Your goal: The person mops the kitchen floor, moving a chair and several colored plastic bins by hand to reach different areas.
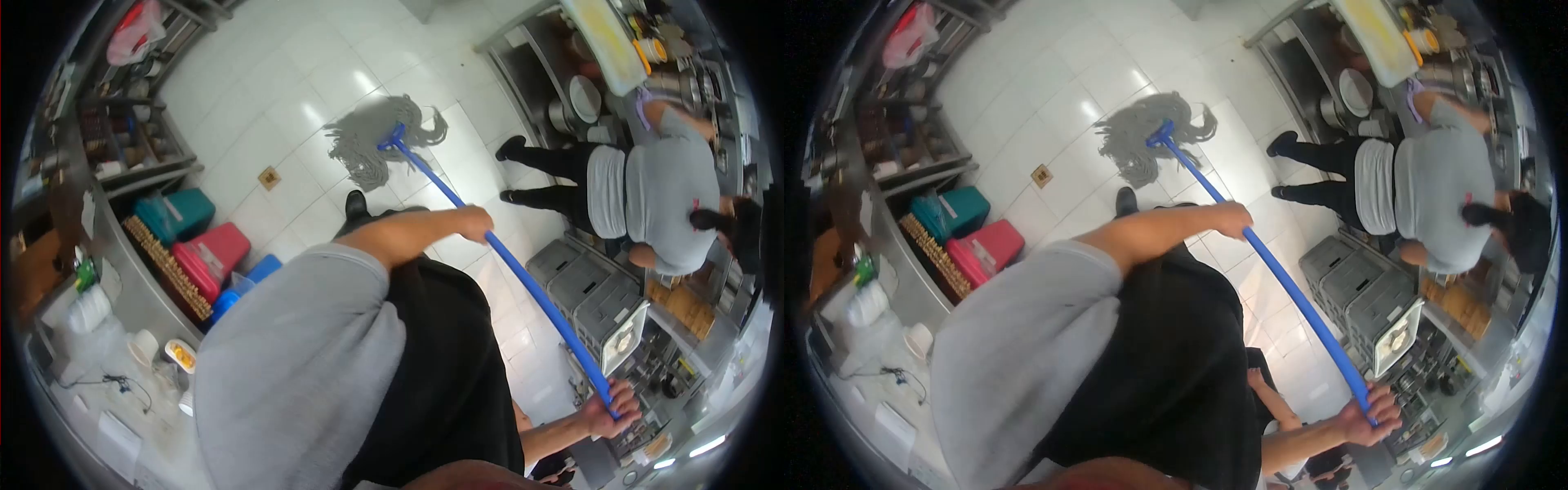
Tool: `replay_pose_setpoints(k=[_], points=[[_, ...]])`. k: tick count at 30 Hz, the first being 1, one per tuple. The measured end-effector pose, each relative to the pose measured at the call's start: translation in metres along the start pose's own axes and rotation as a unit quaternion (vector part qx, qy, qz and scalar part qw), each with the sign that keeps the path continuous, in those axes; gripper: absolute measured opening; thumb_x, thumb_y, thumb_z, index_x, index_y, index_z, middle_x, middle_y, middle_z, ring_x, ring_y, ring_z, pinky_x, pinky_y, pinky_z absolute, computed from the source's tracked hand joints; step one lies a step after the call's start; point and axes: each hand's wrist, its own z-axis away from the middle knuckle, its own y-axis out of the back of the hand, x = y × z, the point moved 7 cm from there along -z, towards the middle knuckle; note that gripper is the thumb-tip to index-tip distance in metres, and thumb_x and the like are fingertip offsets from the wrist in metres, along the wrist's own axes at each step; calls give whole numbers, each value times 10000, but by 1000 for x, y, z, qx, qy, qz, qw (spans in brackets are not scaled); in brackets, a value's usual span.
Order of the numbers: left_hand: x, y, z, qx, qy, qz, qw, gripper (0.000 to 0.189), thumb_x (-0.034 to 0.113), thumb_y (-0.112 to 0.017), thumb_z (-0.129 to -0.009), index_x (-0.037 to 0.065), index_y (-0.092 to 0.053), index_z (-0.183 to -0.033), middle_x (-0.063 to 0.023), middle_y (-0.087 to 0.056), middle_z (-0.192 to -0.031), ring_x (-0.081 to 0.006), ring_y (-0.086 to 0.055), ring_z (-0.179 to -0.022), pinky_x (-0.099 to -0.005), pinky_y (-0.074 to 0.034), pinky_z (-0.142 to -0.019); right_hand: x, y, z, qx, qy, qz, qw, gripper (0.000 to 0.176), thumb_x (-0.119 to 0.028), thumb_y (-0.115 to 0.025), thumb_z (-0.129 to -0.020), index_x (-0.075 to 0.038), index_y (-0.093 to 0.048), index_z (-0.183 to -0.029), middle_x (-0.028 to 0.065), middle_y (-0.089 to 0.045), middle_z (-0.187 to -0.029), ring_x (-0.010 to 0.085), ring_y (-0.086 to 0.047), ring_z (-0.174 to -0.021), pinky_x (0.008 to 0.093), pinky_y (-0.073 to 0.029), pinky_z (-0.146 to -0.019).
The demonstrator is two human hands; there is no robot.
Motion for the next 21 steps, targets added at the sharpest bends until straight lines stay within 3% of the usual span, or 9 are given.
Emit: replay_pose_setpoints(k=[1,5,7,11,13,15,17,20,21], points=[[-25,19,26,72,21,-4,997,320,425,-783,-783,112,-743,-832,-159,-741,-890,-395,-714,-909,-526,-561,-809,15,-22,-9,-9,-10,1,1000,461,-423,-374,-1133,-149,-388,-762,20,-392,-685,217,-455,-760,496,-530,-882],[-83,77,148,191,121,-2,974,329,417,-760,-799,96,-691,-800,-163,-703,-840,-411,-693,-865,-533,-548,-777,52,-132,-57,-101,-35,-10,994,437,-389,-383,-1131,-138,-369,-774,46,-406,-673,236,-462,-758,522,-557,-886],[-99,81,201,244,182,-12,953,339,416,-760,-793,87,-681,-803,-172,-692,-830,-421,-683,-855,-532,-542,-767,68,-189,-79,-200,-52,-57,977,412,-362,-378,-1132,-126,-390,-794,43,-398,-697,240,-463,-778,505,-545,-901],[-126,59,315,350,268,-19,897,225,296,-691,-842,79,-686,-788,-177,-704,-857,-415,-687,-881,-525,-553,-796,131,-270,-102,-269,-90,-90,955,395,-355,-459,-1077,-103,-424,-774,79,-446,-650,284,-538,-725,516,-596,-819],[-143,40,368,381,297,49,874,209,258,-681,-842,62,-666,-768,-188,-696,-859,-421,-679,-892,-522,-549,-808,169,-322,-100,-331,-111,-97,932,386,-327,-483,-1064,-92,-449,-759,83,-470,-651,295,-571,-730,513,-579,-823],[-162,10,412,362,400,6,842,172,220,-686,-829,53,-669,-793,-207,-690,-876,-431,-673,-938,-526,-541,-847,228,-345,-89,-328,-195,-111,918,383,-311,-504,-1056,-75,-484,-755,98,-523,-681,298,-612,-773,491,-551,-835],[-187,-34,451,346,519,12,782,183,221,-697,-840,48,-678,-898,-231,-683,-976,-448,-655,-992,-540,-527,-883,279,-366,-72,-357,-247,-87,897,400,-322,-512,-1063,-60,-506,-761,114,-573,-718,290,-647,-821,459,-524,-844],[-176,-71,470,490,539,-57,682,284,260,-728,-852,33,-668,-1012,-242,-660,-1081,-462,-640,-1011,-554,-515,-903,319,-371,-66,-415,-275,-66,865,417,-315,-526,-1073,-29,-561,-771,127,-627,-766,293,-687,-900,429,-521,-860],[-182,-72,460,486,560,-39,670,325,280,-742,-848,27,-662,-1037,-241,-652,-1112,-464,-637,-1019,-549,-515,-907,323,-365,-75,-421,-275,-54,863,414,-305,-530,-1075,-23,-574,-776,128,-636,-774,295,-694,-917,426,-521,-860]])
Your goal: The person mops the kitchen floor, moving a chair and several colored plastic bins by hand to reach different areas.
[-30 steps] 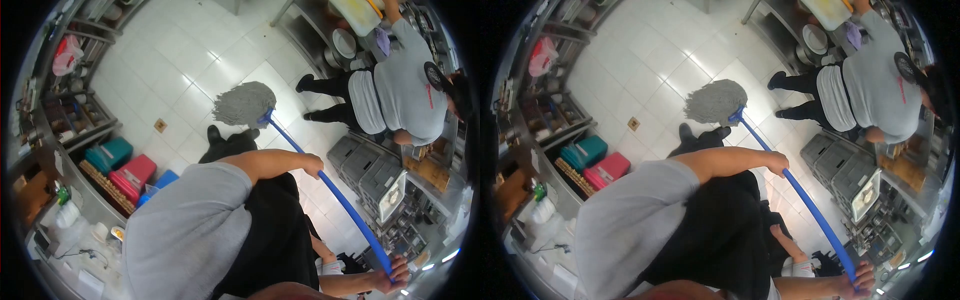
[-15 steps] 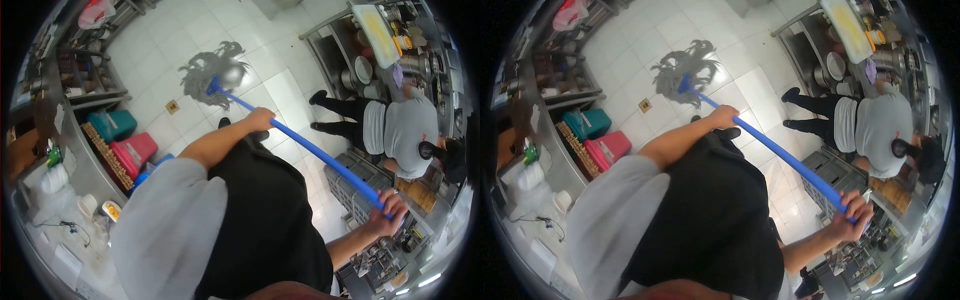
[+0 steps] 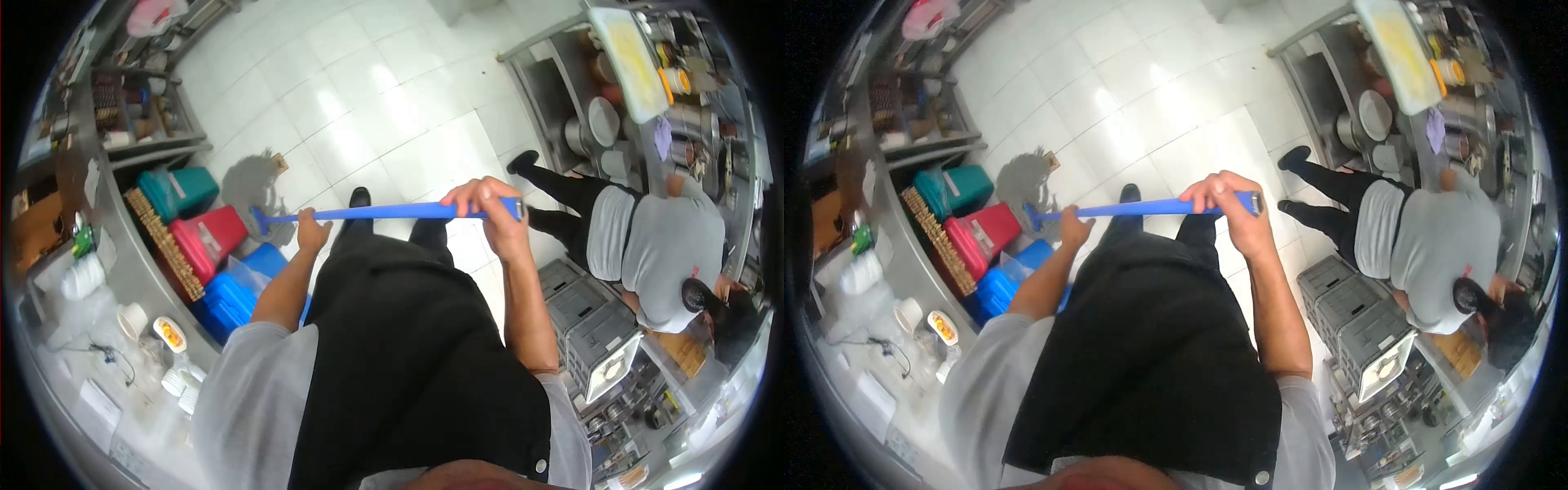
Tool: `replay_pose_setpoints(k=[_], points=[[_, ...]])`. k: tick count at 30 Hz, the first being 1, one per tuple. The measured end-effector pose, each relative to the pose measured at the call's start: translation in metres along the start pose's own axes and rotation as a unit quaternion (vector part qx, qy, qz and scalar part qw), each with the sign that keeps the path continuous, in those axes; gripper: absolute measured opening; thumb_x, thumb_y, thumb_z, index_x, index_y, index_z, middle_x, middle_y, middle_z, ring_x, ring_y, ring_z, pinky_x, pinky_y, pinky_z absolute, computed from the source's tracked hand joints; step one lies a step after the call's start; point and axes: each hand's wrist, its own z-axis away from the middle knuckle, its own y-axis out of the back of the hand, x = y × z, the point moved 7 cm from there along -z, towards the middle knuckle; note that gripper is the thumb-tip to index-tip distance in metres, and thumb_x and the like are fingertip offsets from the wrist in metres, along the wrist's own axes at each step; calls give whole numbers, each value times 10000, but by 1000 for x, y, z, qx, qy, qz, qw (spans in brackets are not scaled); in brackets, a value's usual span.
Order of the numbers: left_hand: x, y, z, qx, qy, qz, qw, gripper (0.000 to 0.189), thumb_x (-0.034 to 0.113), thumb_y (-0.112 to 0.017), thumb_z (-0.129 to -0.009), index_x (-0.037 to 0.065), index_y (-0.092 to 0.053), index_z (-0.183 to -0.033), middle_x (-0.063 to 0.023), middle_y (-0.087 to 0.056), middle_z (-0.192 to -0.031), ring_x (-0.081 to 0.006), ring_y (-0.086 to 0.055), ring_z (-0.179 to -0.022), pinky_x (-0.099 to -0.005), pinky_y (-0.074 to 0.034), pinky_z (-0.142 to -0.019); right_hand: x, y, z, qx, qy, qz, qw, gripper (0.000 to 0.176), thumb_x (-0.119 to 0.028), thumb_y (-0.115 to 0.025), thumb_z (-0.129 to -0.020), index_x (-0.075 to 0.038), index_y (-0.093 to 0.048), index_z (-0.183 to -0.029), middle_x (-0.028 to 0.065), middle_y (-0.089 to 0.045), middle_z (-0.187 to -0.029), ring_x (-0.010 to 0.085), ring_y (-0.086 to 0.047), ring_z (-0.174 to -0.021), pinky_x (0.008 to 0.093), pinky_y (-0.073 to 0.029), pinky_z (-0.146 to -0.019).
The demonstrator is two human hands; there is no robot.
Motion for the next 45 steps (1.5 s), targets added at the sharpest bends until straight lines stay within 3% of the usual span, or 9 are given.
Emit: replay_pose_setpoints(k=[3,7,13,20,26,30,36,41,45], points=[[43,-30,-8,-60,90,-32,994,411,343,-794,-819,-3,-675,-1008,-239,-662,-1107,-457,-633,-1036,-531,-516,-914,-26,49,19,9,15,17,1000,395,-271,-540,-1081,-10,-605,-792,129,-657,-791,306,-710,-945,420,-527,-854],[198,-51,-16,-10,-58,21,998,357,343,-808,-808,16,-673,-757,-226,-661,-861,-426,-645,-932,-530,-522,-841,-87,153,54,26,141,4,990,343,-295,-566,-1061,-47,-601,-827,142,-646,-760,333,-697,-821,472,-553,-827],[473,-78,-15,9,-182,148,972,355,295,-846,-784,33,-640,-662,-193,-641,-737,-402,-645,-751,-529,-499,-699,-251,269,146,114,289,66,948,441,-476,-439,-1097,-166,-458,-784,37,-492,-648,237,-542,-693,547,-534,-838],[699,-112,-7,-99,-336,258,900,298,328,-819,-792,73,-689,-707,-179,-677,-790,-413,-674,-821,-522,-532,-752,-354,273,243,161,360,132,909,458,-547,-544,-1033,-196,-449,-755,2,-450,-639,196,-472,-745,457,-440,-811],[780,-177,-49,-216,-383,240,866,391,494,-791,-839,153,-757,-1025,-113,-711,-1142,-367,-667,-1103,-506,-558,-889,-328,251,214,208,344,228,887,432,-475,-473,-1032,-129,-458,-772,62,-393,-672,292,-476,-782,554,-470,-926],[781,-150,-51,-210,-340,211,892,438,528,-778,-853,154,-754,-1079,-104,-698,-1166,-368,-646,-1118,-502,-529,-947,-349,290,212,226,308,201,902,491,-537,-497,-1044,-117,-543,-794,70,-404,-733,306,-495,-854,585,-448,-995],[686,-96,-43,-147,-351,214,900,407,522,-775,-852,147,-777,-1010,-104,-728,-1080,-366,-651,-1103,-538,-508,-936,-372,307,193,87,244,96,961,410,-469,-554,-1026,-125,-587,-804,43,-408,-730,281,-471,-853,572,-451,-1019],[524,-55,-58,-81,-336,218,913,310,456,-777,-819,153,-766,-883,-106,-733,-890,-367,-707,-948,-521,-553,-841,-328,273,143,82,253,66,962,434,-470,-542,-1034,-149,-537,-742,33,-409,-688,256,-464,-751,569,-527,-897],[335,-29,-84,-2,-254,225,941,266,306,-811,-818,93,-665,-756,-162,-681,-812,-419,-665,-820,-539,-519,-758,-215,164,69,73,235,-18,969,472,-464,-499,-1059,-120,-539,-738,50,-429,-674,267,-494,-716,625,-593,-818]])
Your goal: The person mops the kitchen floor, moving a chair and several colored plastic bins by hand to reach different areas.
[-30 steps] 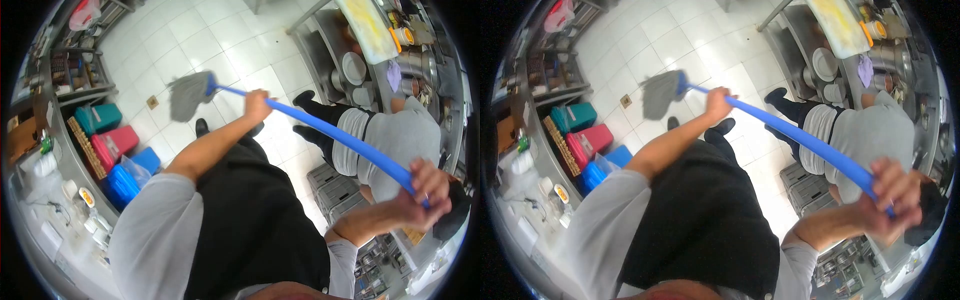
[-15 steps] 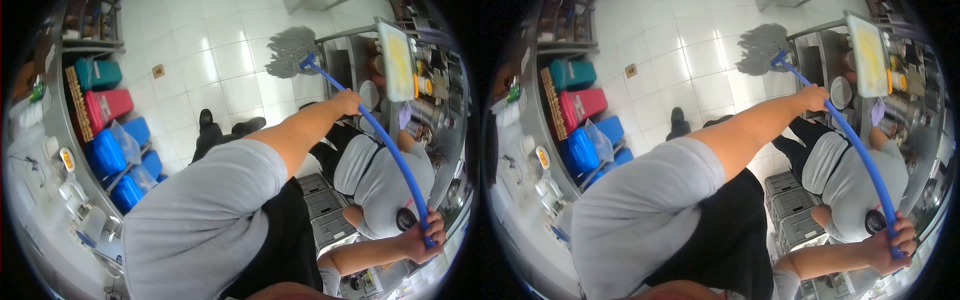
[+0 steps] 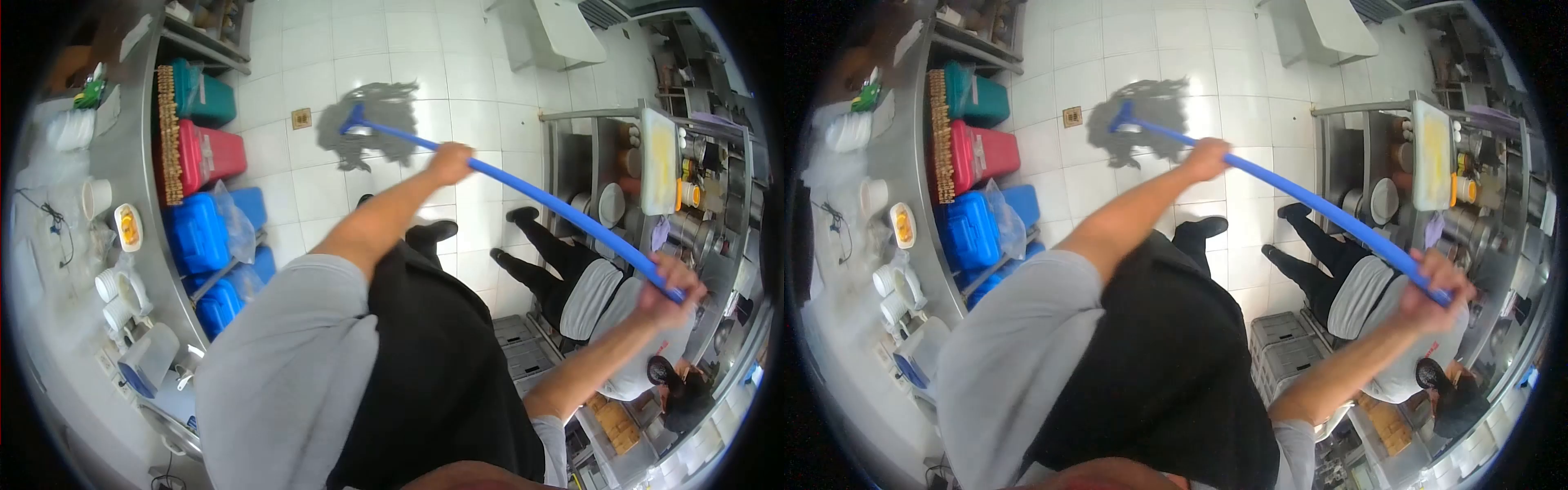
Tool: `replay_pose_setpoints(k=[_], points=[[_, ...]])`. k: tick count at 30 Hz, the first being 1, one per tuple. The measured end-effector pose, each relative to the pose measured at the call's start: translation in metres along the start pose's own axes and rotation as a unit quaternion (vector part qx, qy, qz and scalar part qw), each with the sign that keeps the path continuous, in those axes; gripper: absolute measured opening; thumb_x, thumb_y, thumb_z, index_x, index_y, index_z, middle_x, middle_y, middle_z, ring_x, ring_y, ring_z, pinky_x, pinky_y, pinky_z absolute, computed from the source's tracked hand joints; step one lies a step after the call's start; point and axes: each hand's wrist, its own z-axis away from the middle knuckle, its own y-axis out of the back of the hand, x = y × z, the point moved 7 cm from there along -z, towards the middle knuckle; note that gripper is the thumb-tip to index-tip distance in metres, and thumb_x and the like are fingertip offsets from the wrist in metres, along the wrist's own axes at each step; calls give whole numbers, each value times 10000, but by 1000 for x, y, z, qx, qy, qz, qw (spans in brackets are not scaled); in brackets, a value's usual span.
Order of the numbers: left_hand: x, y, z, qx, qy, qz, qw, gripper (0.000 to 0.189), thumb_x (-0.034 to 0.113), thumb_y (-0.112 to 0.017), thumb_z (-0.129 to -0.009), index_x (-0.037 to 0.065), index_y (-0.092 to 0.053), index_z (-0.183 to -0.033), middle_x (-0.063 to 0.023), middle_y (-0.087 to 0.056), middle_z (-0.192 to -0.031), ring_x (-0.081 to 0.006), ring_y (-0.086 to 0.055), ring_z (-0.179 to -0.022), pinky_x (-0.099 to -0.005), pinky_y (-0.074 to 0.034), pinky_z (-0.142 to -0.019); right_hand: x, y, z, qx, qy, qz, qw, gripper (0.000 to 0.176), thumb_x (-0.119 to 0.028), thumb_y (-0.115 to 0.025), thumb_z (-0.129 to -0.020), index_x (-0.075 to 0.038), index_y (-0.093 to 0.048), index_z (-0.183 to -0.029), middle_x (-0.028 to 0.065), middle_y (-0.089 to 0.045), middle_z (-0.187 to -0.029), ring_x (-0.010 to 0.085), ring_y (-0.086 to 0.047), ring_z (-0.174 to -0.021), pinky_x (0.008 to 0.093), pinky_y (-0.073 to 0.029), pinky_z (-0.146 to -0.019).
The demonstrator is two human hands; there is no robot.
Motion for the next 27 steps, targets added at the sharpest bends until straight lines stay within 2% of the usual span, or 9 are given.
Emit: replay_pose_setpoints(k=[2,3,7,9,11,13,19,23,27], points=[[-81,51,46,11,30,-54,998,245,280,-797,-820,90,-654,-760,-165,-654,-794,-414,-650,-822,-526,-511,-764,62,-63,20,-20,-10,50,998,441,-415,-513,-1067,-84,-550,-778,87,-504,-700,319,-597,-748,680,-562,-825],[-122,76,74,-11,87,-71,994,247,293,-800,-817,81,-676,-803,-183,-682,-863,-426,-658,-897,-544,-507,-823,102,-79,43,34,-63,-18,997,394,-376,-536,-1063,-79,-558,-805,105,-548,-726,353,-647,-786,662,-543,-853],[-235,174,206,-60,288,-216,931,288,245,-789,-865,63,-684,-1061,-214,-662,-1189,-412,-617,-1170,-512,-524,-993,223,-159,139,-96,-216,20,971,367,-341,-608,-1058,-51,-589,-835,126,-641,-859,361,-690,-1015,498,-558,-885],[-259,191,251,-20,238,-230,944,312,226,-796,-855,65,-672,-1092,-212,-653,-1218,-417,-619,-1188,-509,-532,-999,227,-181,175,-131,-199,-85,968,350,-297,-588,-1073,-35,-593,-841,147,-655,-913,368,-672,-1087,458,-577,-873],[-210,203,240,-47,316,-237,917,306,233,-808,-834,65,-664,-1045,-204,-653,-1209,-424,-638,-1109,-517,-543,-954,212,-180,175,-174,-197,-26,964,334,-248,-565,-1082,-18,-595,-842,165,-660,-950,371,-657,-1126,440,-584,-866],[-203,182,224,-40,322,-273,906,267,230,-827,-798,51,-655,-896,-204,-680,-1075,-427,-640,-1012,-529,-540,-892,196,-162,172,-161,-201,4,966,384,-277,-567,-1086,-7,-585,-814,158,-666,-925,348,-668,-1099,433,-548,-887],[-77,57,143,31,156,-191,969,281,167,-840,-729,28,-602,-676,-205,-648,-781,-417,-639,-840,-526,-502,-761,113,-18,139,4,-86,7,996,452,-370,-548,-1080,-44,-537,-767,180,-639,-764,367,-688,-889,488,-531,-830],[55,-48,81,124,8,-7,992,196,104,-818,-708,7,-654,-756,-170,-652,-758,-411,-645,-765,-515,-497,-752,4,82,138,103,16,72,992,501,-468,-442,-1101,-98,-500,-768,117,-579,-685,324,-616,-742,472,-497,-741],[192,-136,29,118,-101,48,987,172,92,-806,-708,33,-666,-789,-124,-622,-741,-378,-646,-768,-495,-462,-736,-122,120,154,125,159,130,971,588,-634,-395,-1074,-137,-485,-772,47,-509,-663,245,-530,-718,413,-433,-694]])
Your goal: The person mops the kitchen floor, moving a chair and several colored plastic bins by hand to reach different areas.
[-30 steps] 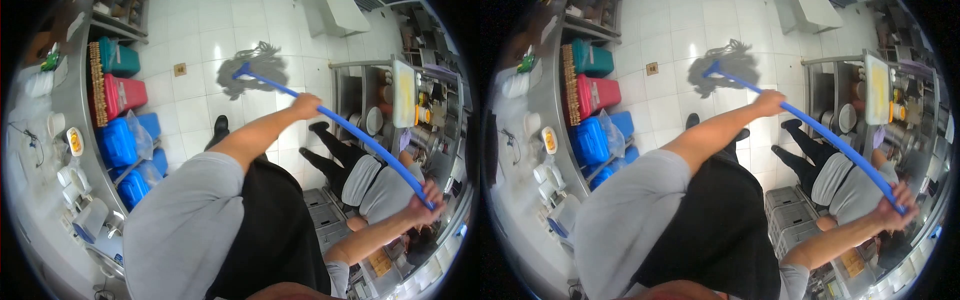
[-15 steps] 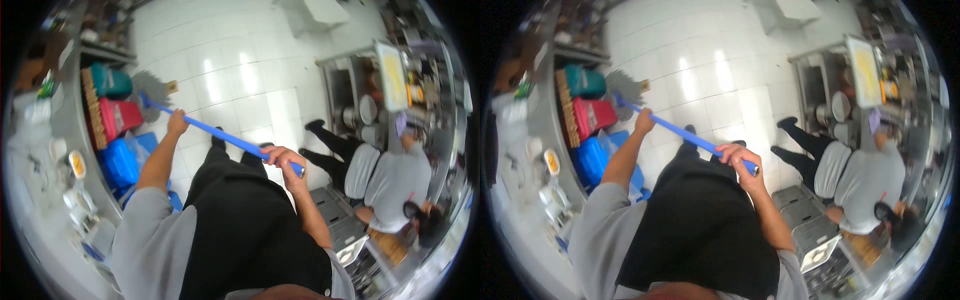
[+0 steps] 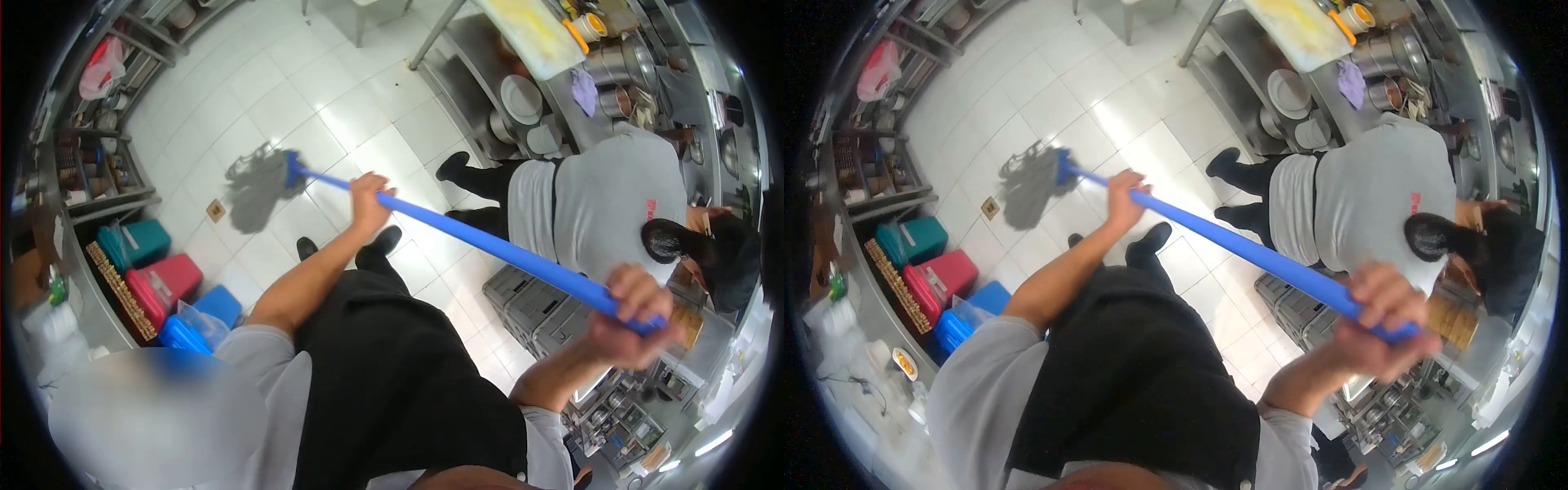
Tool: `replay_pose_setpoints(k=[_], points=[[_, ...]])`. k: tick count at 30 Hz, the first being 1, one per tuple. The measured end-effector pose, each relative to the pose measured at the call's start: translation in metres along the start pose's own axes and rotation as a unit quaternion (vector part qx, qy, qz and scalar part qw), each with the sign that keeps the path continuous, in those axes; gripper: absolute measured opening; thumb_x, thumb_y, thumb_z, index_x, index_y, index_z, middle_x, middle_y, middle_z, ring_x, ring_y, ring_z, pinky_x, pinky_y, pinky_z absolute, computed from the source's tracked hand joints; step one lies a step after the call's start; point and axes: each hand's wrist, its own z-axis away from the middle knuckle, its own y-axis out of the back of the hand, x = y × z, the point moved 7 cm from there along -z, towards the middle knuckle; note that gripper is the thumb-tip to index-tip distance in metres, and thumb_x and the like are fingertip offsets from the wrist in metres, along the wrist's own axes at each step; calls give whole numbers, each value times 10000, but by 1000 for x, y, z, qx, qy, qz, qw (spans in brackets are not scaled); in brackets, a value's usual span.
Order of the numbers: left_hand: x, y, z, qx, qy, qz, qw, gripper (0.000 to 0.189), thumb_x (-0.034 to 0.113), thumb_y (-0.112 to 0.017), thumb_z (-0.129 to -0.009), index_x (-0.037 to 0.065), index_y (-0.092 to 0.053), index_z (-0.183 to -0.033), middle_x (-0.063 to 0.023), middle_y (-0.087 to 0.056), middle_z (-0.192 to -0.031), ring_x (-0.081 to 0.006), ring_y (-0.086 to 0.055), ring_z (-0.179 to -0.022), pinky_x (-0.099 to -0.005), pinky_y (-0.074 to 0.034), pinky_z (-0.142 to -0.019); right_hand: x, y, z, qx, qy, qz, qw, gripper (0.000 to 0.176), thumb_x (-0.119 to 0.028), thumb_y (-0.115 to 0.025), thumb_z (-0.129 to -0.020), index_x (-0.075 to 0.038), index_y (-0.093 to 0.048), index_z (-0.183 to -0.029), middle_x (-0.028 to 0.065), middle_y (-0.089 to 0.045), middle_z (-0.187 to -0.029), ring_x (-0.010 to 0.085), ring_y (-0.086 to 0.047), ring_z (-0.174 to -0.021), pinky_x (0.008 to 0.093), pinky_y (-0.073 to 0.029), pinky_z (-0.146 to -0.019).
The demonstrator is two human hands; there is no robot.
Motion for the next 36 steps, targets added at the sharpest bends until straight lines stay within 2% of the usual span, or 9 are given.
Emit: replay_pose_setpoints(k=[2,6,12,14,16,19,25,29,36], points=[[38,-55,-23,-88,18,90,992,182,121,-816,-718,65,-649,-765,-111,-602,-733,-364,-636,-763,-473,-445,-709,-49,11,-3,13,68,55,996,590,-654,-415,-1061,-144,-473,-770,37,-498,-680,239,-531,-726,410,-440,-675],[69,-160,-61,-232,-70,160,957,194,156,-786,-773,65,-617,-801,-125,-632,-803,-373,-641,-827,-481,-478,-778,-74,2,9,25,111,110,987,579,-645,-437,-1058,-134,-451,-784,47,-478,-684,245,-545,-712,437,-491,-667],[47,-247,-96,-229,-121,158,953,244,241,-803,-780,102,-640,-896,-137,-649,-932,-396,-638,-940,-502,-506,-793,-18,-55,32,-24,88,229,969,526,-540,-395,-1101,-108,-417,-801,95,-475,-684,293,-572,-690,538,-555,-765],[49,-258,-93,-243,-135,145,950,271,315,-820,-766,121,-682,-895,-138,-670,-965,-397,-647,-956,-503,-516,-819,-21,-34,27,11,64,168,984,470,-458,-387,-1111,-101,-413,-805,108,-455,-684,305,-552,-705,565,-547,-832],[60,-245,-88,-265,-60,61,960,316,411,-831,-771,132,-719,-867,-124,-696,-1019,-372,-661,-1013,-509,-525,-867,-35,-8,10,14,41,141,989,435,-414,-415,-1102,-107,-410,-793,93,-414,-681,291,-515,-716,566,-536,-858],[80,-171,-72,-288,-1,19,957,385,481,-808,-824,136,-747,-983,-101,-707,-1062,-347,-632,-1099,-497,-504,-929,-60,20,-13,-12,-18,76,997,426,-391,-459,-1084,-140,-387,-747,52,-346,-682,253,-447,-740,519,-476,-897],[37,-30,-6,-276,-8,57,959,335,456,-792,-841,131,-734,-903,-92,-716,-936,-346,-665,-989,-500,-505,-874,-62,-26,-31,-119,-132,-59,982,440,-390,-501,-1081,-177,-359,-722,15,-331,-688,204,-386,-745,438,-406,-879],[-36,96,37,-215,48,90,971,353,448,-785,-809,116,-679,-755,-139,-688,-743,-412,-694,-774,-543,-534,-699,-19,-109,-34,-165,-154,-95,969,424,-372,-494,-1088,-160,-400,-733,21,-373,-653,198,-406,-678,450,-486,-828],[-216,303,184,-103,215,-74,968,78,111,-684,-735,60,-627,-752,-194,-656,-804,-457,-644,-827,-555,-510,-760,125,-311,68,-243,-225,-230,915,336,-330,-478,-1072,-129,-472,-802,48,-444,-622,233,-518,-628,568,-593,-861]])
